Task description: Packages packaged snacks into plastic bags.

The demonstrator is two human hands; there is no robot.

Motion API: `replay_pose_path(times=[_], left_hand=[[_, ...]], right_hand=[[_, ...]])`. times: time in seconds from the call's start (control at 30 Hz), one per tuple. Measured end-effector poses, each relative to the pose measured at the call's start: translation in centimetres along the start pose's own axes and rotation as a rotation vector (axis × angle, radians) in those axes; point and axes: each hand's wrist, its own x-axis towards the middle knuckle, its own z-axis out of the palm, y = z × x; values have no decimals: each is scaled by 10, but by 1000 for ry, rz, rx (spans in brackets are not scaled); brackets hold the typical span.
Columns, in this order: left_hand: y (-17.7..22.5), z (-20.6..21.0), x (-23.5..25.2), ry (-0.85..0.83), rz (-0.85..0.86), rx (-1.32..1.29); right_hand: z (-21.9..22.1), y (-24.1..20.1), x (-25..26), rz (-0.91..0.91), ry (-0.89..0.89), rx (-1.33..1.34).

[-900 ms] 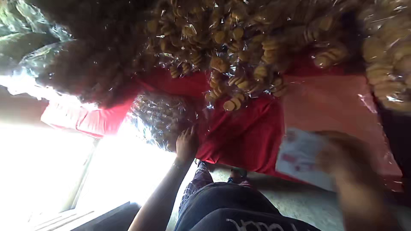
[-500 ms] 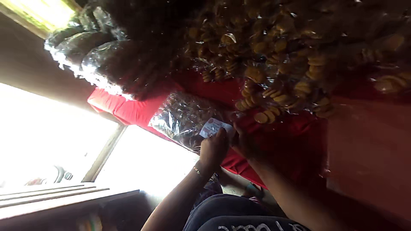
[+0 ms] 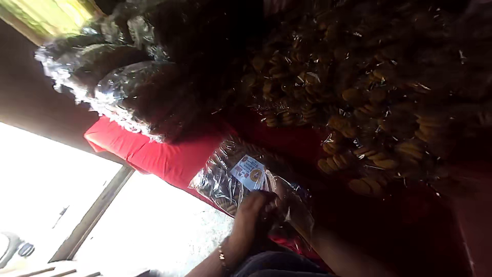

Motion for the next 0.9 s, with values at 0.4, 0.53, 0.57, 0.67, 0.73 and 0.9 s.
replay_pose_path(times=[0.4,0.53,0.57,0.67,0.73,0.9], left_hand=[[-116,-34,10,-199,41,278],[-76,-6,28,-278,318,90],[-61,10,33,-357,386,41],[-39,53,51,-520,389,-26],[-38,59,57,-558,317,18],[-21,80,35,-588,264,192]], right_hand=[[11,-24,-15,233,483,474],[-19,-30,-93,176,372,392],[-14,-34,-100,78,318,247],[-16,-20,-94,-305,409,-569],[-34,12,-78,-267,453,-976],[-32,60,-33,8,317,-697]])
